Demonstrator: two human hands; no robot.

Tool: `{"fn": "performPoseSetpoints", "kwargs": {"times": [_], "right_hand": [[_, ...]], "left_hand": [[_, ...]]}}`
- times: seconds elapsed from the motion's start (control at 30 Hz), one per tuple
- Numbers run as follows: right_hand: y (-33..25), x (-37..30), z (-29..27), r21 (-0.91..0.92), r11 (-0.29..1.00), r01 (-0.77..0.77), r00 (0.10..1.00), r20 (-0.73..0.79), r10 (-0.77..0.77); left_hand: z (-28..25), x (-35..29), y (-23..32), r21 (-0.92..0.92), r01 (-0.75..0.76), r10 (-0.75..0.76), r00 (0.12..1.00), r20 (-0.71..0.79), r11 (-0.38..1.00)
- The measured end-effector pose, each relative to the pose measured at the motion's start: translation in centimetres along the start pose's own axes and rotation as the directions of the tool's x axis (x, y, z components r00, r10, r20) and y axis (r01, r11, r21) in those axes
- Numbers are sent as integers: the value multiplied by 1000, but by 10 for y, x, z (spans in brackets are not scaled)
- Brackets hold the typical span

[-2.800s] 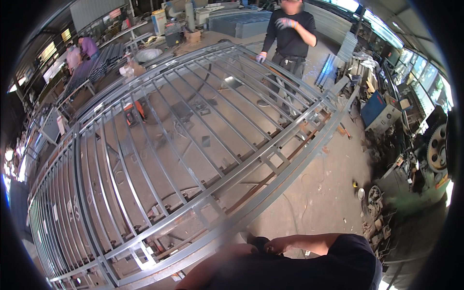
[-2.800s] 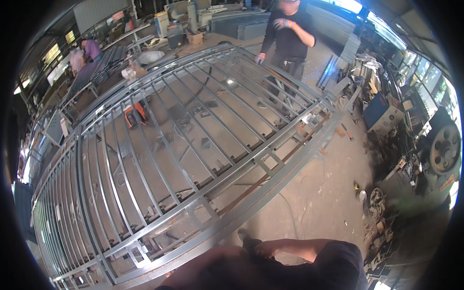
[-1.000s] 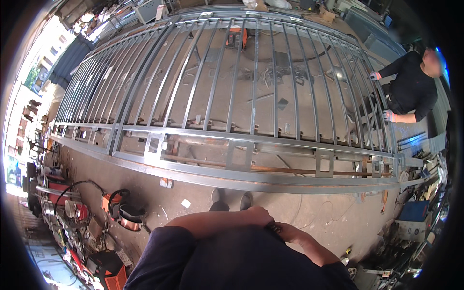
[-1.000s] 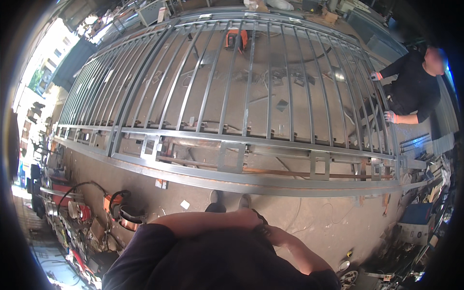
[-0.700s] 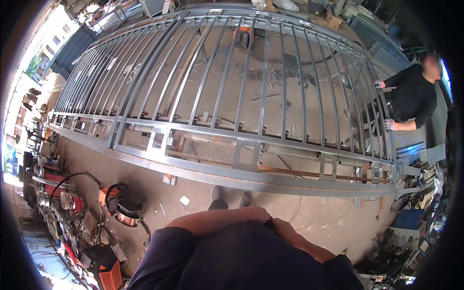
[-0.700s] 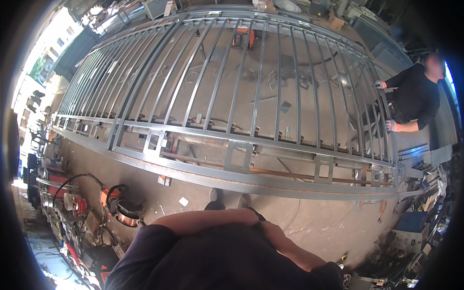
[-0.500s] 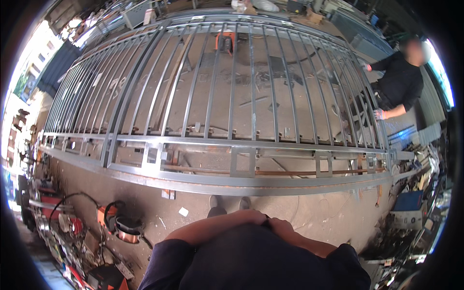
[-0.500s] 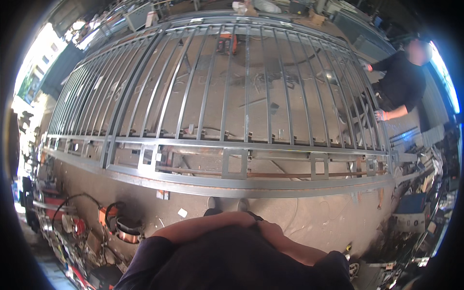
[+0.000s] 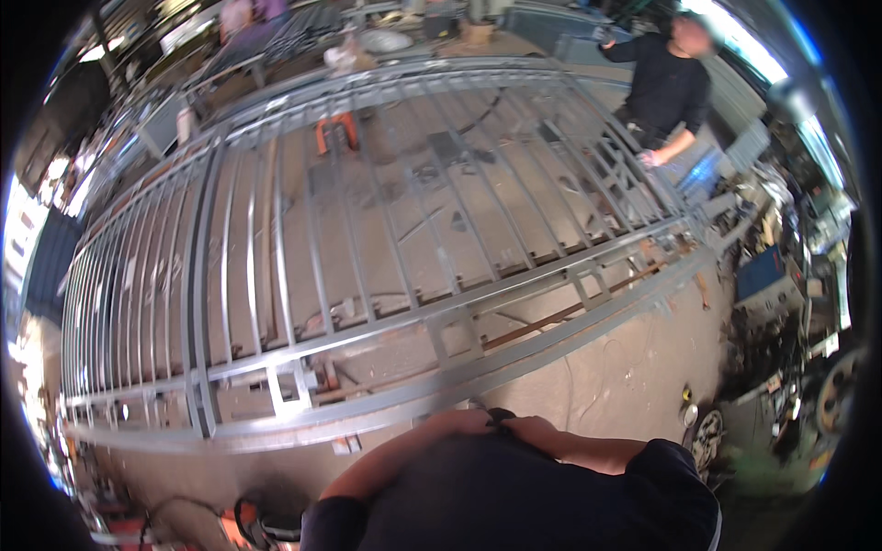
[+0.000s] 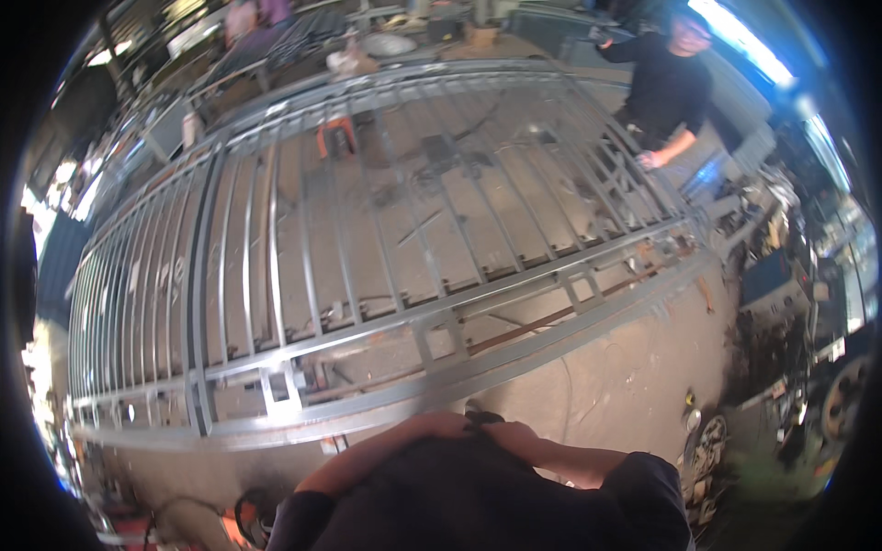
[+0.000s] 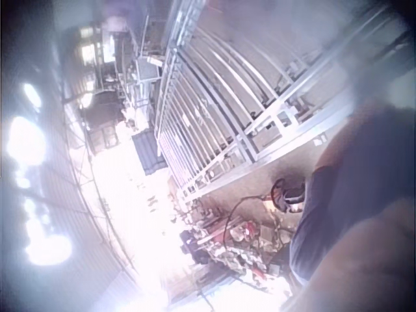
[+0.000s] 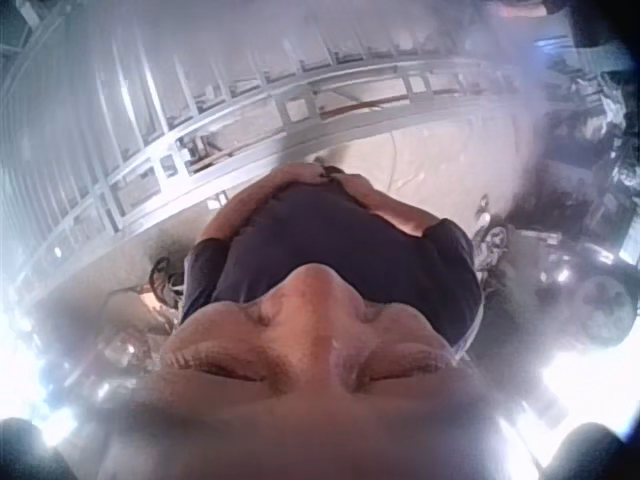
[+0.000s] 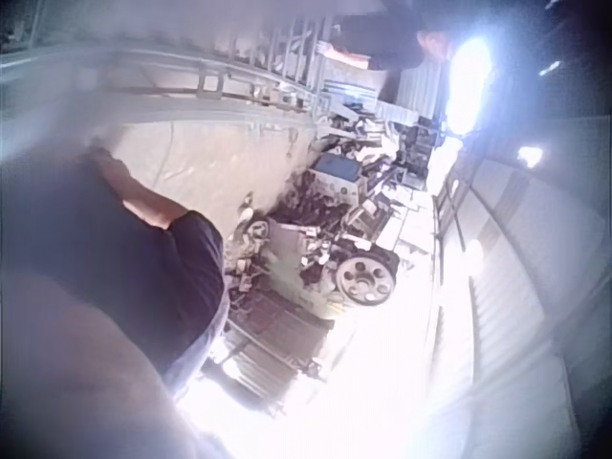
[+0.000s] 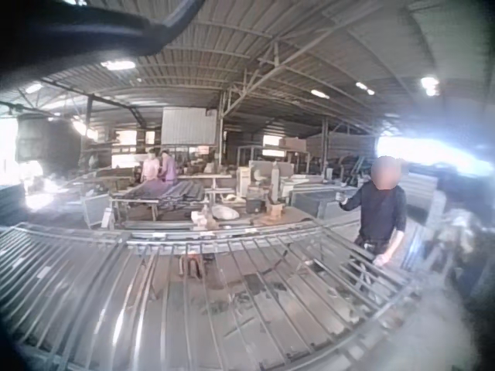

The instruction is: The person welds small metal plates onto a large metal frame using a handheld welding gun. They repeatedly position plates, weld them in place, and move to the next section. A coworker assists by handing over plates and later helps flip the frame.

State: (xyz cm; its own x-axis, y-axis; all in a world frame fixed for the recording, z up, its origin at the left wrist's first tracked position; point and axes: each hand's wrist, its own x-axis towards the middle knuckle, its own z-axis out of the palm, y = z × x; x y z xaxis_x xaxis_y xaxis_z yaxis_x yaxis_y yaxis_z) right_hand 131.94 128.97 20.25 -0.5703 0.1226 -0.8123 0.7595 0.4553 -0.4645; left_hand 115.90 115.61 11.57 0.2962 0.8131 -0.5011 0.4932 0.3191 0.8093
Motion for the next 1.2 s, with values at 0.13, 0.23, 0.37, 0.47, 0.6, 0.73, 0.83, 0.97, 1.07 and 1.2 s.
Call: {"fn": "performPoseSetpoints", "kwargs": {"times": [0.13,0.23,0.37,0.47,0.6,0.73,0.83,0.97,1.07,1.2], "right_hand": [[60,29,30,-100,956,274,961,8,-275],[64,30,47,122,967,225,971,58,-233],[74,26,61,171,964,202,977,40,-211],[88,24,72,131,951,279,960,4,-282],[115,32,98,68,919,389,918,-117,-380],[99,18,100,98,976,195,967,-184,-175],[97,8,84,62,968,242,951,-212,-224],[119,15,68,86,926,367,905,-261,-334],[133,28,49,47,923,383,912,-178,-369],[145,26,26,38,861,507,861,-54,-505]], "left_hand": [[4,-1,-12,-136,-172,182,981,69,976],[24,10,-37,-97,-37,49,991,126,995],[36,20,-39,-29,-45,49,989,140,999],[48,18,-34,75,-33,28,998,65,997],[38,-6,21,146,15,-21,999,43,989],[58,7,-1,68,-6,7,1000,-21,998],[58,14,-12,-118,-70,68,998,-14,991],[42,7,4,-231,-28,8,996,-86,973],[30,-21,13,-50,-96,81,968,-238,994],[87,-65,-16,61,-172,181,869,-460,983]]}}
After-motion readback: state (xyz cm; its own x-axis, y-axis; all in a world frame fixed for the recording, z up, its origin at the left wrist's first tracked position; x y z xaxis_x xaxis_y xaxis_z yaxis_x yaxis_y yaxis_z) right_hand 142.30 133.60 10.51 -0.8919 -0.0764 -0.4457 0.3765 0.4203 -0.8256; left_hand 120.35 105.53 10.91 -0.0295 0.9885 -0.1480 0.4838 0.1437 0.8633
